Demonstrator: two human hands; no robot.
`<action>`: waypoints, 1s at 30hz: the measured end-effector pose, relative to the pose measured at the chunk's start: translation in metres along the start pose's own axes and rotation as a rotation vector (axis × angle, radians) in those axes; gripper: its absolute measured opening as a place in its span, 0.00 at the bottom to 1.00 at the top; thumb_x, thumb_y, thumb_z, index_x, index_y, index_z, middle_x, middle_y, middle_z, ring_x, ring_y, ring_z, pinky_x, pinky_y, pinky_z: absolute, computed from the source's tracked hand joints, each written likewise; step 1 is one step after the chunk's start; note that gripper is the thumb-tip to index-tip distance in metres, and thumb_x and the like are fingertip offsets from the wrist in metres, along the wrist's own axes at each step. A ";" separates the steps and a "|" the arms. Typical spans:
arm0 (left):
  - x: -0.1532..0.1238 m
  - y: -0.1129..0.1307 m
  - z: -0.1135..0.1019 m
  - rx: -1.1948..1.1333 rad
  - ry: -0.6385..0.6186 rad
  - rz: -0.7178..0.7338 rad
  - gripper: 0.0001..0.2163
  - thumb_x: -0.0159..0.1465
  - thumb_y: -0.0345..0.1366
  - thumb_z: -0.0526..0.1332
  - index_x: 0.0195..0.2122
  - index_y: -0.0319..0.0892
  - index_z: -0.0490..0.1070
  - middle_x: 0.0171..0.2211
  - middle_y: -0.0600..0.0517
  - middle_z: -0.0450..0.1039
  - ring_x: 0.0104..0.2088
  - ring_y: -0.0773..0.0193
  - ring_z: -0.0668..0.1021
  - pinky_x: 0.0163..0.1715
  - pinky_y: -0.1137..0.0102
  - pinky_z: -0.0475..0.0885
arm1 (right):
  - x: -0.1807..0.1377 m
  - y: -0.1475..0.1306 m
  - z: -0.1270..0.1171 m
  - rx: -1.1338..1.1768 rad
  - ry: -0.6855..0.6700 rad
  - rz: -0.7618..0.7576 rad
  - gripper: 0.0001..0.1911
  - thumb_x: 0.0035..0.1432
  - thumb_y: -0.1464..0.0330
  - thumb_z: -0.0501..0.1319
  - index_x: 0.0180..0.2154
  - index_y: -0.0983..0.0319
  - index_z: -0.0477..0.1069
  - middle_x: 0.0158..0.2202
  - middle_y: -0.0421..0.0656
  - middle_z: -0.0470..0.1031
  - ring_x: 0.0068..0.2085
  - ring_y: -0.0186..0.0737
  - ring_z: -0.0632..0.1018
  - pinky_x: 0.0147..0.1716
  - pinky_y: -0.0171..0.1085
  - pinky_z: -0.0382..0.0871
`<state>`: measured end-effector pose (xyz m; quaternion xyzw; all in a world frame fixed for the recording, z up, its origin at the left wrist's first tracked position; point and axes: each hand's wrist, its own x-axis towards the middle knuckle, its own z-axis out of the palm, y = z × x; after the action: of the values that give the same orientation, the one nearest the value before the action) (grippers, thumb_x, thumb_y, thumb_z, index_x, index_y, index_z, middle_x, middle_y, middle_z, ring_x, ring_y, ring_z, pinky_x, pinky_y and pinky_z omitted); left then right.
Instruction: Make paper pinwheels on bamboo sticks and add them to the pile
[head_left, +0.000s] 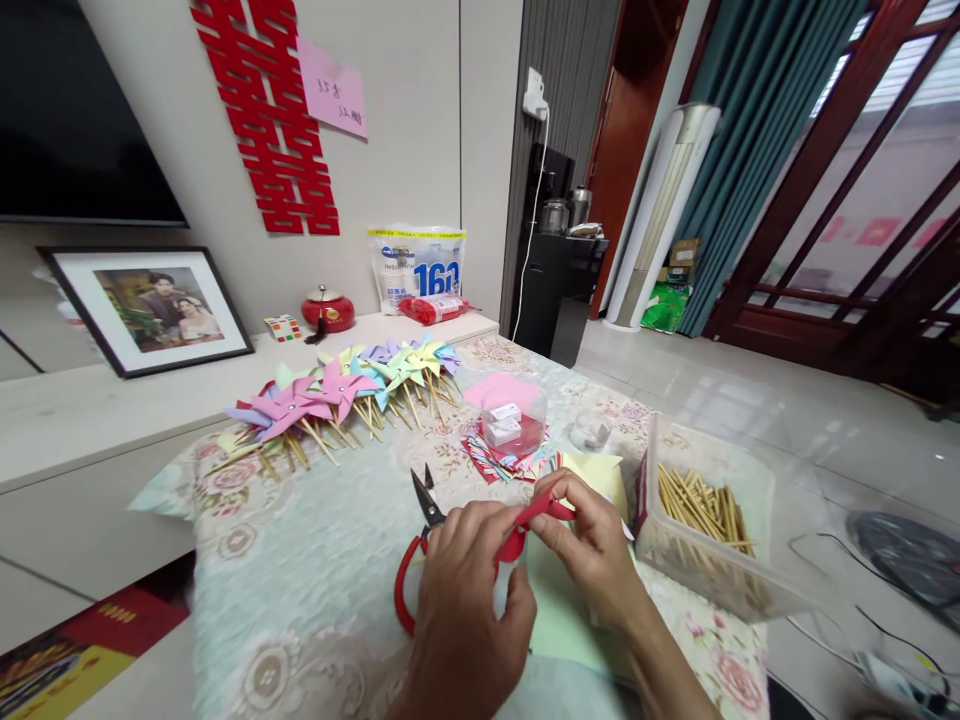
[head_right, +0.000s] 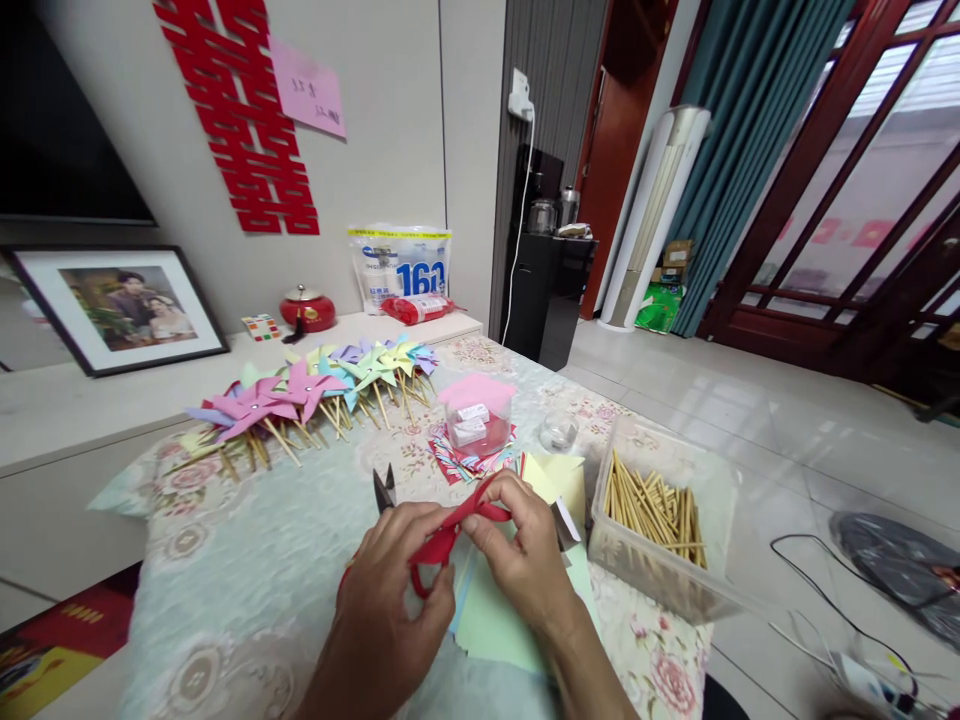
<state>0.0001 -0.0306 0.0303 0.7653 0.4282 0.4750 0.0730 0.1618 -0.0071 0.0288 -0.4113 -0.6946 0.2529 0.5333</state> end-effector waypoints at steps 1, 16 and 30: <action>0.001 0.001 0.000 -0.022 -0.015 -0.039 0.15 0.57 0.27 0.60 0.46 0.42 0.72 0.40 0.46 0.75 0.40 0.55 0.77 0.39 0.62 0.72 | 0.000 -0.001 -0.001 0.005 -0.015 0.021 0.06 0.62 0.66 0.62 0.32 0.61 0.70 0.32 0.41 0.72 0.36 0.40 0.73 0.37 0.38 0.66; -0.001 -0.011 0.012 -0.765 0.073 -0.902 0.13 0.51 0.46 0.69 0.27 0.40 0.75 0.17 0.53 0.73 0.18 0.65 0.72 0.21 0.72 0.67 | -0.003 -0.002 -0.002 0.184 -0.058 0.055 0.16 0.61 0.62 0.64 0.50 0.58 0.73 0.46 0.46 0.76 0.48 0.47 0.77 0.49 0.45 0.70; -0.005 -0.022 0.029 -0.826 0.065 -1.008 0.15 0.50 0.46 0.69 0.23 0.40 0.69 0.12 0.58 0.64 0.14 0.71 0.63 0.16 0.75 0.58 | 0.000 0.002 0.005 -0.150 -0.026 -0.156 0.14 0.62 0.75 0.57 0.47 0.58 0.75 0.44 0.46 0.78 0.46 0.43 0.78 0.45 0.42 0.71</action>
<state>0.0090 -0.0124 0.0000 0.3648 0.5189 0.5310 0.5618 0.1580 -0.0057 0.0257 -0.3915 -0.7484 0.1631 0.5099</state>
